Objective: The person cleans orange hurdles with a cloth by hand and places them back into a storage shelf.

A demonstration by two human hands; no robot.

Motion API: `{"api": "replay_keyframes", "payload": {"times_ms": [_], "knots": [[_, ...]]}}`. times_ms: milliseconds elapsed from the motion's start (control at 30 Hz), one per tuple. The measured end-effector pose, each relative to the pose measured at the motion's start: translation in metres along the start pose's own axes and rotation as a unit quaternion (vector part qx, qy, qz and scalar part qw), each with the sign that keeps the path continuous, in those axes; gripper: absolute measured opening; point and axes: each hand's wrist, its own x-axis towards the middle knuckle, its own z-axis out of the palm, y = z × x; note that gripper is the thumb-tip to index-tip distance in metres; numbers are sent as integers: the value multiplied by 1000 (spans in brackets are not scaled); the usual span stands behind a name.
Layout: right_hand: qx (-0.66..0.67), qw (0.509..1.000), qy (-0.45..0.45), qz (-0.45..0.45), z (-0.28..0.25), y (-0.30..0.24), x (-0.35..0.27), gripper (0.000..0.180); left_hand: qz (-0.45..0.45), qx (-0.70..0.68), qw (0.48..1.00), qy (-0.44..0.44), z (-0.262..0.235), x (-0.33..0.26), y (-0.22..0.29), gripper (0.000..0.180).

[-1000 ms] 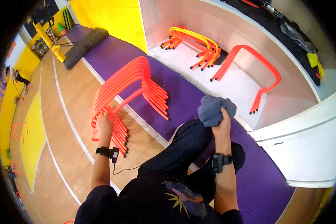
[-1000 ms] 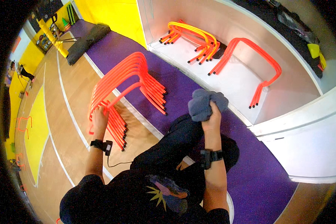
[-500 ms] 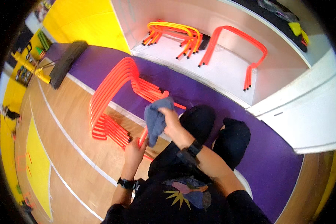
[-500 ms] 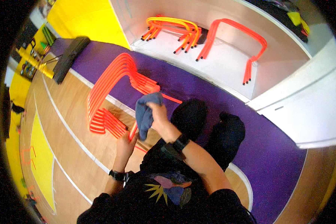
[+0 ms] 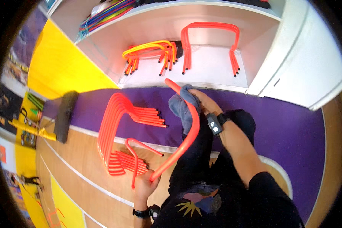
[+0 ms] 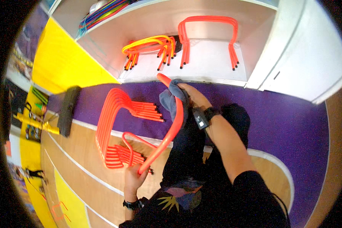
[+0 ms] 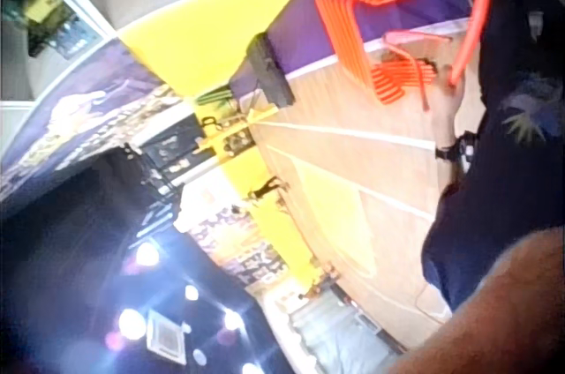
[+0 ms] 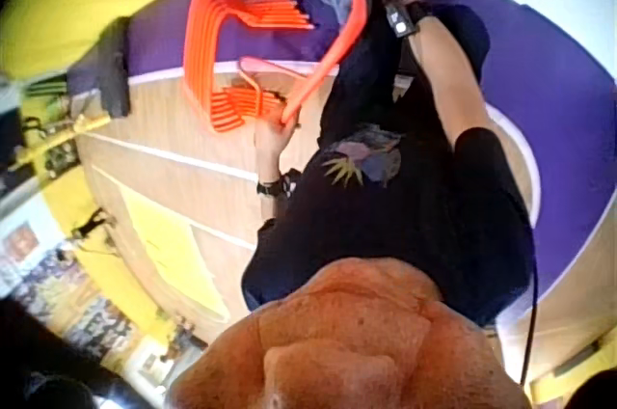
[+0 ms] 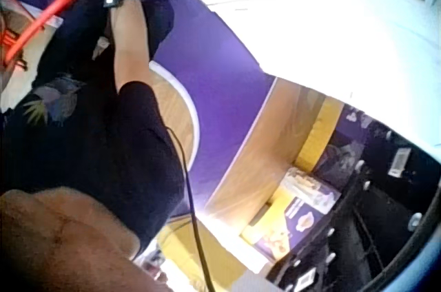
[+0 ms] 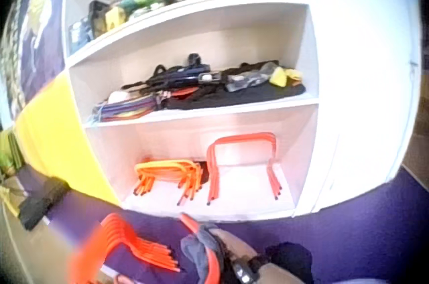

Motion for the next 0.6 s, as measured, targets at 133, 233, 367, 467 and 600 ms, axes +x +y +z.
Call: {"api": "replay_keyframes", "payload": {"times_ms": [133,233,367,467,600], "knots": [[-48,994,93,-3,-15,-48,-9,23,93,52,993,-50,-25,-5,16,19],[-107,992,64,12,-41,-73,4,22,116,53,990,-54,-27,-7,27,18],[-119,992,23,30,-53,-67,12,25,124,89,988,-11,-27,-2,25,16],[-24,996,-23,-78,-13,-51,-6,21,82,55,991,88,-35,4,19,19],[-89,939,-46,-329,-40,-33,-10,36,12,-113,988,101,-33,26,36,24]]}}
